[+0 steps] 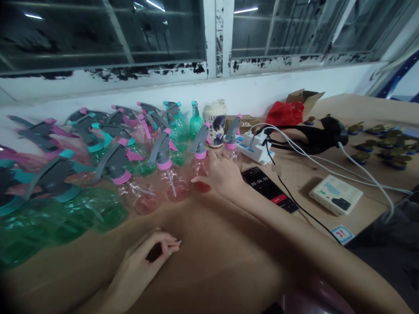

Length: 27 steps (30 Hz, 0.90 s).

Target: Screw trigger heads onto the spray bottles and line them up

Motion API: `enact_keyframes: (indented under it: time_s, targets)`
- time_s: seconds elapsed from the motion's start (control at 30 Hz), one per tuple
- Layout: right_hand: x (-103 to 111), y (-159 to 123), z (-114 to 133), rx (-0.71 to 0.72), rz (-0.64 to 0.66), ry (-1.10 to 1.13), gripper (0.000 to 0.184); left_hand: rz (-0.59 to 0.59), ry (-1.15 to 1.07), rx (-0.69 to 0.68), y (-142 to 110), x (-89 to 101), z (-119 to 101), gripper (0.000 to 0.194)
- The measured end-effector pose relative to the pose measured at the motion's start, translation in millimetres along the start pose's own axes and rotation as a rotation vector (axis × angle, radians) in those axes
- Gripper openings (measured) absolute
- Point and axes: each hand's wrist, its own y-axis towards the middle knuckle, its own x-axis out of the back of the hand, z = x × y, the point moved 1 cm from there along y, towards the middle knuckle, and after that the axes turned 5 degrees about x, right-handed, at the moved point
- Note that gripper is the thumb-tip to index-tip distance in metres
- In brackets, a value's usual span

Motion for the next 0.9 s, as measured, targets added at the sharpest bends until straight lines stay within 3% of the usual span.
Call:
enact_keyframes:
  time_s: [0.17, 0.3, 0.43, 0.53, 0.7, 0.9]
  targets:
    - [-1, 0, 2, -0.003, 0.0, -0.037, 0.064, -0.013, 0.097, -0.002, -2, -1.4, 1, 0.017]
    - [14, -11, 6, 0.027, -0.069, -0.005, 0.061, -0.018, 0.086, -0.008, 3, 0.9, 0, 0.017]
    - [39, -23, 0, -0.054, -0.042, 0.071, 0.037, 0.023, 0.03, 0.031, 8, 5.5, -2, 0.019]
    - [58, -25, -17, -0.135, -0.103, 0.161, 0.023, 0.007, 0.037, 0.054, 9, 8.0, -3, 0.015]
    - [68, -20, -55, -0.203, -0.195, 0.12, 0.027, -0.02, 0.063, 0.1, 6, 7.8, -3, 0.012]
    - [47, -7, -81, -0.211, -0.208, 0.243, 0.051, -0.053, 0.081, 0.041, 5, 6.1, -3, 0.008]
